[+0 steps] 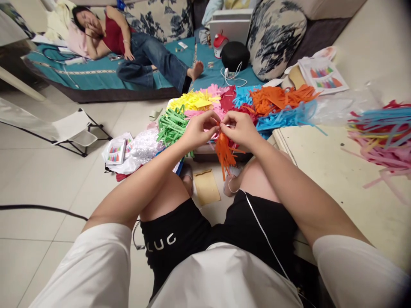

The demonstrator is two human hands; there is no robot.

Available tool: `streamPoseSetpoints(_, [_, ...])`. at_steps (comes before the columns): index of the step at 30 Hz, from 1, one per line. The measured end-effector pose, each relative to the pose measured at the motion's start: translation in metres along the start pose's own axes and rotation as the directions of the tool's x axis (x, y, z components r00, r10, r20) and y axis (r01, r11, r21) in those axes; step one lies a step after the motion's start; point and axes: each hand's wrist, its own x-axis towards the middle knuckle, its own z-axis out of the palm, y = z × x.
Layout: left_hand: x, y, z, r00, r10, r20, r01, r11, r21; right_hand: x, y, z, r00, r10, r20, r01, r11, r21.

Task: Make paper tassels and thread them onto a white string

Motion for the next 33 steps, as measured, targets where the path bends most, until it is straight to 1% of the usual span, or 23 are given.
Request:
streamPoseSetpoints(4, [0.000,-0.006,0.003,1.000,-0.022,-0.019,0.022,1.000,-0.004,-0.001,0.002,-0.001,0.998,-0.058,-0.002,0.057,0.993,-0.106])
streamPoseSetpoints(6, [0.001,-0.006,0.004,0.998,-0.010,-0.063,0.012,0.999,0.036,-0.003,0.001,0.000,0.998,-0.067,-0.009,0.065,0.988,-0.143])
streamPoseSetpoints(8, [0.003,-0.005,0.005,0.993,0.012,-0.116,0.001,0.994,0.105,-0.003,-0.002,0.002,0.999,-0.044,-0.017,0.041,0.991,-0.129])
streamPoseSetpoints(10, [0.005,-0.004,0.004,0.988,0.026,-0.155,0.001,0.985,0.171,-0.003,-0.005,0.006,1.000,0.019,-0.018,-0.020,0.999,-0.046])
streamPoseSetpoints(12, [0.007,-0.006,0.001,0.983,0.012,-0.182,0.023,0.981,0.191,-0.001,-0.008,0.008,0.995,0.099,-0.002,-0.098,0.990,0.099])
streamPoseSetpoints(14, [0.008,-0.010,-0.003,0.979,-0.029,-0.200,0.063,0.984,0.169,0.001,-0.010,0.008,0.986,0.167,0.008,-0.163,0.954,0.252])
streamPoseSetpoints(16, [0.009,-0.016,-0.006,0.975,-0.069,-0.213,0.100,0.985,0.138,0.004,-0.012,0.005,0.976,0.216,0.004,-0.203,0.913,0.354])
streamPoseSetpoints(18, [0.009,-0.023,-0.008,0.971,-0.093,-0.219,0.119,0.987,0.111,0.004,-0.014,0.000,0.968,0.251,0.012,-0.234,0.882,0.408])
streamPoseSetpoints(22, [0.010,-0.031,-0.007,0.974,-0.119,-0.194,0.133,0.989,0.059,0.002,-0.017,-0.007,0.959,0.268,0.092,-0.279,0.834,0.477])
streamPoseSetpoints(24, [0.010,-0.033,-0.006,0.975,-0.124,-0.184,0.133,0.990,0.038,0.001,-0.016,-0.006,0.962,0.244,0.120,-0.272,0.837,0.475])
streamPoseSetpoints(27, [0.011,-0.030,-0.005,0.977,-0.123,-0.176,0.130,0.991,0.028,0.001,-0.009,0.001,0.971,0.198,0.132,-0.236,0.880,0.412])
streamPoseSetpoints(30, [0.009,-0.025,-0.006,0.978,-0.119,-0.169,0.125,0.992,0.027,0.001,-0.005,0.008,0.971,0.207,0.118,-0.236,0.909,0.345])
streamPoseSetpoints(33, [0.008,-0.021,-0.005,0.979,-0.111,-0.173,0.120,0.992,0.043,0.002,-0.008,0.008,0.968,0.213,0.137,-0.247,0.910,0.332])
